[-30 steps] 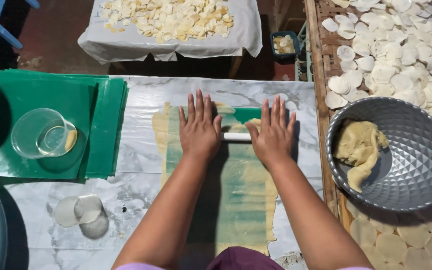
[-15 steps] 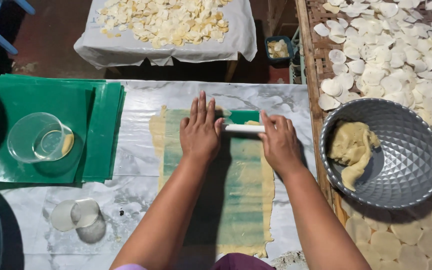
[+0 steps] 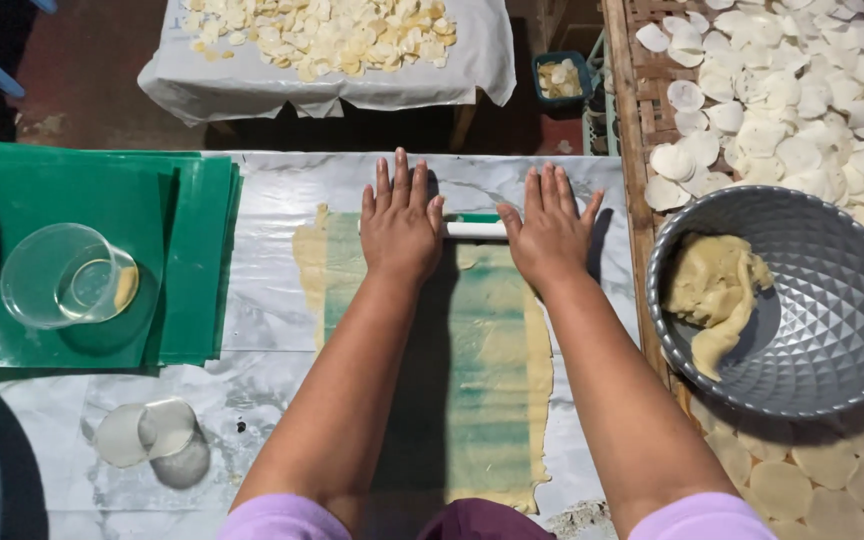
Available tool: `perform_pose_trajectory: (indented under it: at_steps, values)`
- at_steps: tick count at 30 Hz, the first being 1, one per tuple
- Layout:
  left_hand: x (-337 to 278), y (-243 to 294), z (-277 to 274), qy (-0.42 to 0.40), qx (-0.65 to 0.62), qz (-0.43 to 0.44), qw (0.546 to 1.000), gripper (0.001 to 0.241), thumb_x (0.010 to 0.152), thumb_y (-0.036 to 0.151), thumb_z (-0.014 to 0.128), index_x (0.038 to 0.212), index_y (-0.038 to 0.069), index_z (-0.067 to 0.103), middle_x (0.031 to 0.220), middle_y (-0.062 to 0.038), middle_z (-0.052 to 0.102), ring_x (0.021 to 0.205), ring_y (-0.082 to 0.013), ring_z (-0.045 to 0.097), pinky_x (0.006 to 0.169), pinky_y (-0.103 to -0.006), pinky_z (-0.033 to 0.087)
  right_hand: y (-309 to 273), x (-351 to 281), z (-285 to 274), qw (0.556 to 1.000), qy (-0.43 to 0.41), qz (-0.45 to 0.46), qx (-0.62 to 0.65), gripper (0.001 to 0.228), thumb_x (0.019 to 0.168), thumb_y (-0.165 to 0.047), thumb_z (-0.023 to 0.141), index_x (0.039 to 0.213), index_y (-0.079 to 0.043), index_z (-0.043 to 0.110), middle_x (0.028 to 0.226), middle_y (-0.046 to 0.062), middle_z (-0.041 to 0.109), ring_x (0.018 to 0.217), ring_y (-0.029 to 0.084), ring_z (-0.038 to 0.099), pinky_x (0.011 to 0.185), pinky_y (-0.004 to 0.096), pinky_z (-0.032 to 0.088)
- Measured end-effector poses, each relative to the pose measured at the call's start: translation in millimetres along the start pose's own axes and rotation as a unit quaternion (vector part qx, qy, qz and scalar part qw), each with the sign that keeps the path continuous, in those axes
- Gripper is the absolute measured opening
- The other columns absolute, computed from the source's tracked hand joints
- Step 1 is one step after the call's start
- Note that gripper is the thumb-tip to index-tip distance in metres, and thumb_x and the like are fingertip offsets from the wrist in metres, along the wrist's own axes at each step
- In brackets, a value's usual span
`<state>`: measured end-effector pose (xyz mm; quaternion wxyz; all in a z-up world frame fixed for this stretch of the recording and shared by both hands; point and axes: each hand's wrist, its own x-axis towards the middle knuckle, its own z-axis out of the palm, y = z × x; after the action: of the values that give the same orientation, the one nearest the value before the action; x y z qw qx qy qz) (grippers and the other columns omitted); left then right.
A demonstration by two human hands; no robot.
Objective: Rolling out a thin sheet of dough and cutting out circular pastry shapes.
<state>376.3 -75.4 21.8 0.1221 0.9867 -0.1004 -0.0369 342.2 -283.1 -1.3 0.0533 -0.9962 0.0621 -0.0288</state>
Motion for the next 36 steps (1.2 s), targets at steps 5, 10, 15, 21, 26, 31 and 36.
perform_pose_trajectory:
  at_steps: [5,10,15,21,26,31,36]
  values:
    - [-32,-4,0,-0.003,-0.016,0.021,1.0,0.065,0.109,0.053,0.023,0.165,0.02,0.022,0.174,-0.009,0.009,0.16,-0.0328,0.004,0.127,-0.051,0.009,-3,-38,-12,1.0,-0.008,-0.006,0.026,0.084,0.103,-0.066,0.029,0.162,-0.006,0.027,0.17,0.017,0.022,0.159,0.03,0.015,0.122,0.069,0.003]
    - [-92,-10,-2,-0.009,-0.018,0.045,0.999,0.062,0.108,0.047,0.03,0.165,0.022,0.023,0.174,-0.007,0.013,0.159,-0.0308,0.011,0.127,-0.0486,0.01,-10,-117,-13,0.998,0.046,-0.039,0.023,0.086,0.102,-0.063,0.039,0.16,0.0,0.029,0.165,0.023,0.033,0.154,0.035,0.027,0.124,0.062,0.009]
    - [-79,-12,5,0.059,-0.016,0.057,0.996,0.061,0.108,0.048,0.033,0.163,0.021,0.031,0.171,-0.011,0.024,0.158,-0.0315,0.019,0.126,-0.0492,0.016,-14,-99,-15,0.995,0.08,-0.047,0.028,0.09,0.101,-0.064,0.043,0.159,0.004,0.032,0.164,0.026,0.033,0.154,0.038,0.026,0.123,0.063,0.009]
    - [0,-19,25,0.112,-0.059,0.041,0.991,0.073,0.103,0.063,0.042,0.154,0.011,0.042,0.165,-0.018,0.033,0.155,-0.0344,0.028,0.118,-0.0487,0.032,-1,16,-23,0.993,-0.061,0.019,0.1,0.091,0.102,-0.072,0.03,0.165,-0.009,0.014,0.173,0.014,0.011,0.159,0.029,0.014,0.124,0.066,0.008]
    - [3,-55,32,0.158,-0.121,0.16,0.967,0.042,0.078,0.057,0.078,0.11,0.033,0.064,0.117,0.006,0.055,0.118,-0.0243,0.058,0.095,-0.0439,0.047,48,22,28,0.962,0.123,-0.007,0.244,0.055,0.102,-0.052,0.063,0.142,-0.016,0.053,0.145,0.009,0.048,0.135,0.033,0.05,0.114,0.053,0.036]
    - [-4,-48,38,0.238,-0.021,0.212,0.948,0.039,0.073,0.039,0.082,0.099,0.021,0.06,0.11,-0.001,0.054,0.124,-0.0281,0.051,0.111,-0.0496,0.036,19,-34,-7,0.974,0.146,-0.043,0.17,0.049,0.094,-0.042,0.072,0.137,-0.021,0.058,0.136,0.0,0.054,0.131,0.028,0.056,0.112,0.06,0.035]
    - [-52,-36,17,0.247,0.023,0.213,0.945,0.029,0.084,0.036,0.071,0.1,0.015,0.061,0.117,-0.009,0.058,0.132,-0.0324,0.049,0.118,-0.0603,0.025,16,-82,-3,0.991,0.097,-0.086,0.042,0.048,0.085,-0.026,0.074,0.132,-0.03,0.064,0.115,-0.005,0.055,0.113,0.021,0.058,0.116,0.073,0.022]
